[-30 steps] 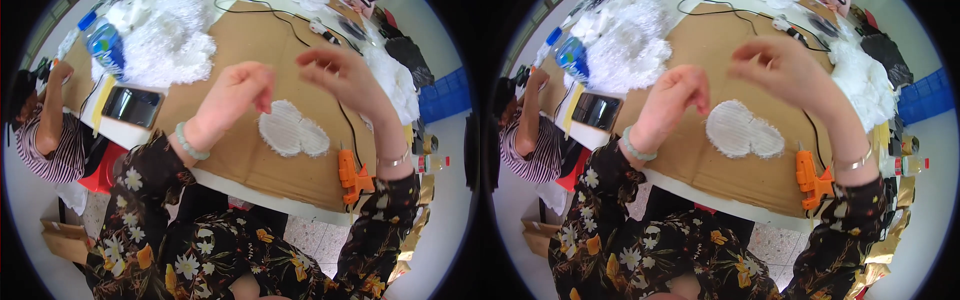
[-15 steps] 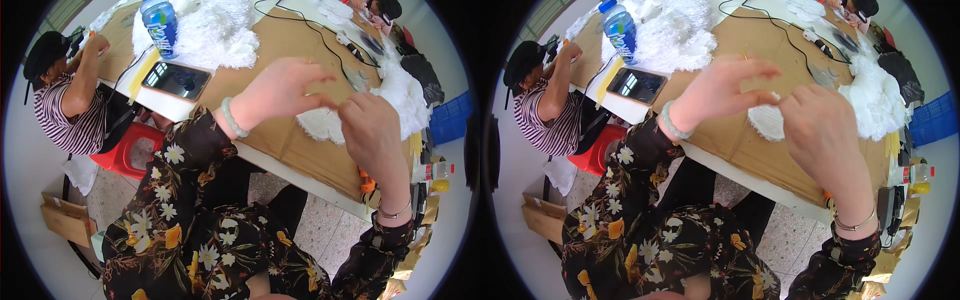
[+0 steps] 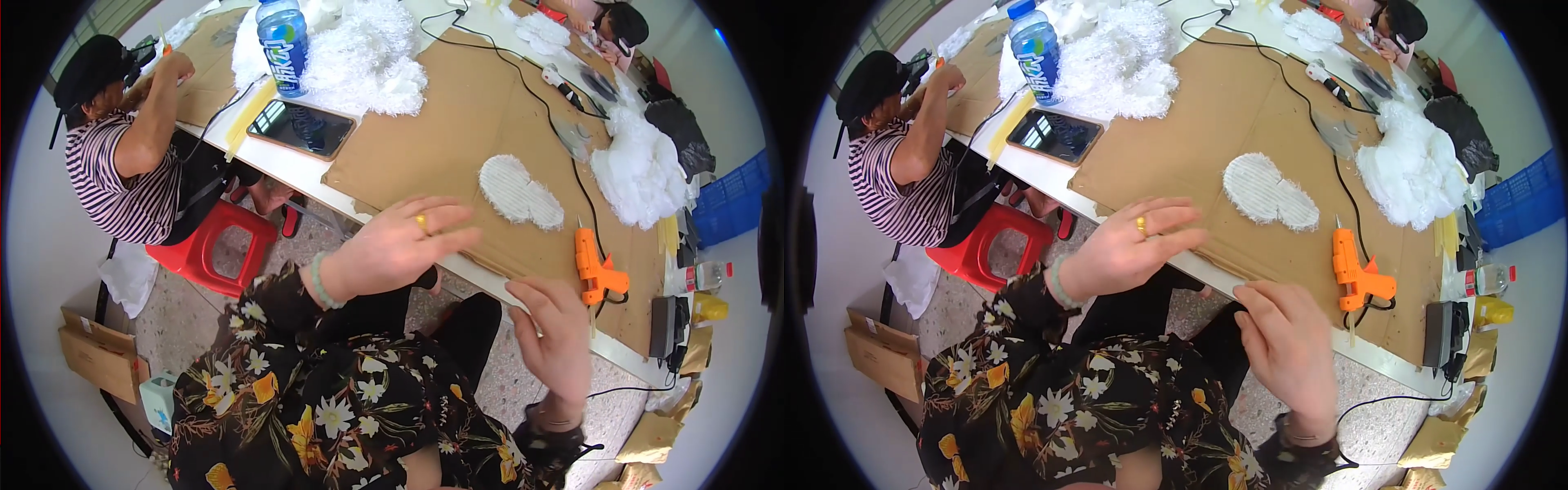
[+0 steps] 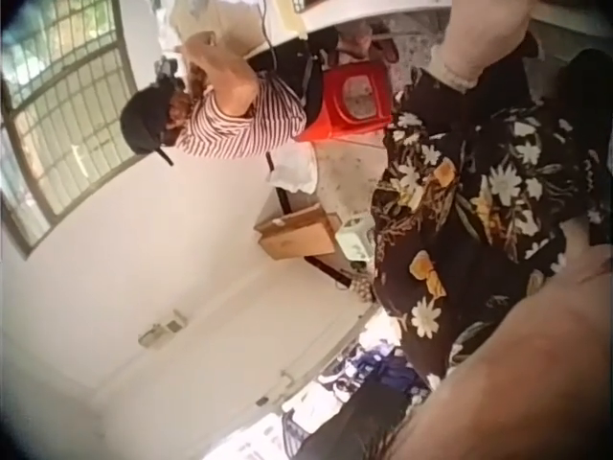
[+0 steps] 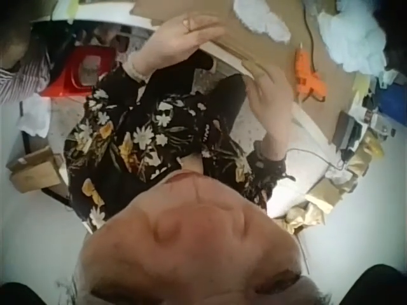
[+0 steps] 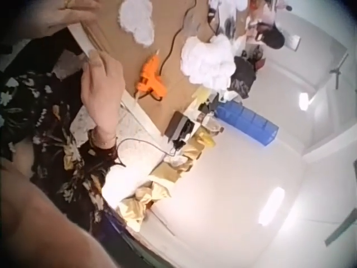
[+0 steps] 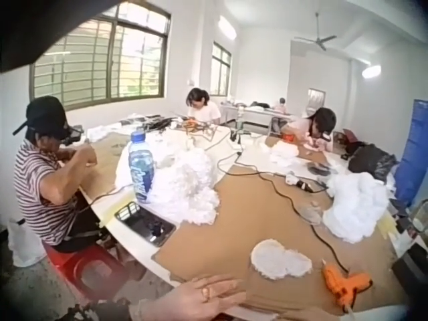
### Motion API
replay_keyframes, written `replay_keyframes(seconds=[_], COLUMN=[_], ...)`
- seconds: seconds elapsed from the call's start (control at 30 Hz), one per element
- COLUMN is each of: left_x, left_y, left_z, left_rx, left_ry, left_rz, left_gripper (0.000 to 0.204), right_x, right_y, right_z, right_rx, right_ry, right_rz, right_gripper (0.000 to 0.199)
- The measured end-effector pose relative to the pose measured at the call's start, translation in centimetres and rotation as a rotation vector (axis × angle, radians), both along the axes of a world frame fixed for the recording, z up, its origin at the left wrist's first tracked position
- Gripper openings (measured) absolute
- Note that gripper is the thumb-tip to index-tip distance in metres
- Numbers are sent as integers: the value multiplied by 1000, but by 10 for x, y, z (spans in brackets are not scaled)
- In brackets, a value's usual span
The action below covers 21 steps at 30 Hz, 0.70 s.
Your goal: Gluing white fiberfill material onto white fabric bases using a hot glue gun at a workbench.
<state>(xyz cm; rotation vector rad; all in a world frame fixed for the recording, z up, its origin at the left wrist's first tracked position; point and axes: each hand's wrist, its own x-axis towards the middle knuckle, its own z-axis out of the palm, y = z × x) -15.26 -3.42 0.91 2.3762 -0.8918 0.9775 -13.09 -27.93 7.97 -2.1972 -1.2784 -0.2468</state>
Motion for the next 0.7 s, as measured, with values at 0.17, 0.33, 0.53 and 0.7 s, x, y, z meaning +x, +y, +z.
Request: replay_keyframes(seconds=[0.17, 0.33, 0.53, 0.7], left_x=[-20, -43, -33, -41], left_y=[-7, -61, -107, -106], left_z=[-20, 1, 7, 3], left_rx=[-526, -391, -288, -191], left_ry=[145, 134, 126, 101], left_rz=[68, -757, -937, -931], left_gripper=[36, 28, 25, 24], right_x=[-7, -19, -25, -21], right_y=[-11, 1, 6, -7], right_z=[-83, -81, -59, -64], right_rx=[303, 722, 629, 582], right_ry=[339, 1104, 1354, 963], right_rz=[-157, 21, 290, 305], right_gripper=[13, 20, 35, 12])
